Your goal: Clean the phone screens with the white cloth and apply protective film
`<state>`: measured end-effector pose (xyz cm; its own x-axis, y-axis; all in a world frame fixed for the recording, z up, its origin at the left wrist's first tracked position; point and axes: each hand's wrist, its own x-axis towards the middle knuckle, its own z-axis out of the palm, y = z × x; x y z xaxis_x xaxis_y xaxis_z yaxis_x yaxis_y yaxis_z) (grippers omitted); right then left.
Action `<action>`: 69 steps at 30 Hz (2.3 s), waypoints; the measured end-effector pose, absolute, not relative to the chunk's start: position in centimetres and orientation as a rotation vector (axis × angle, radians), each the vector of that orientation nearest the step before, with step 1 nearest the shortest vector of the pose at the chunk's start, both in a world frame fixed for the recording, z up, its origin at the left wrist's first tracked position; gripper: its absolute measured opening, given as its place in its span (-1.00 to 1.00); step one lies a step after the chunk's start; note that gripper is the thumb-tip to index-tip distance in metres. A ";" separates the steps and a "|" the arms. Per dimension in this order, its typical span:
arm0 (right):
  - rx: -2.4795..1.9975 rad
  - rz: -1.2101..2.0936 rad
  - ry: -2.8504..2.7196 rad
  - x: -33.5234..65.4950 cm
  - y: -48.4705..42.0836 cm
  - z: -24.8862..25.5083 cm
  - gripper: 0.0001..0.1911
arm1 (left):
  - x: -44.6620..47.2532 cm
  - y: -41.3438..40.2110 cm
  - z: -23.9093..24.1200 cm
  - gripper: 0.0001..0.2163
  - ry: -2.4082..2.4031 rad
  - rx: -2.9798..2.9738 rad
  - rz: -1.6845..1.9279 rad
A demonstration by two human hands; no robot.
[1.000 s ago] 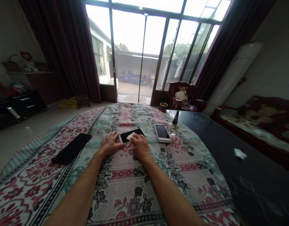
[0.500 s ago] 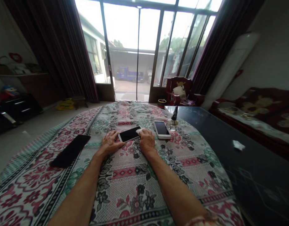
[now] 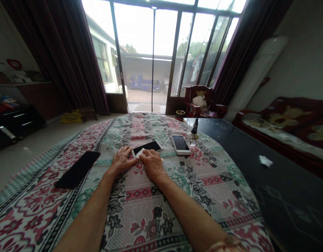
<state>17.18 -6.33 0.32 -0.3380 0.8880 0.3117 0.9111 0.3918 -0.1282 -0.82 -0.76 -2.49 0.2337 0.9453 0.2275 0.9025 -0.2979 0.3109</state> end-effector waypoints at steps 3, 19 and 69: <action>-1.694 -0.063 -2.240 18.5 -5.7 0.7 -0.71 | -0.8 -0.8 -2.2 -0.40 1.776 2.380 0.571; -1.718 -0.126 -2.141 18.9 -5.1 -0.1 -0.60 | -0.6 -0.9 -2.2 -0.41 1.804 2.362 0.559; -1.930 -0.044 -2.007 21.1 -0.3 0.0 -0.66 | -0.4 -1.3 -1.9 -0.45 1.797 2.372 0.639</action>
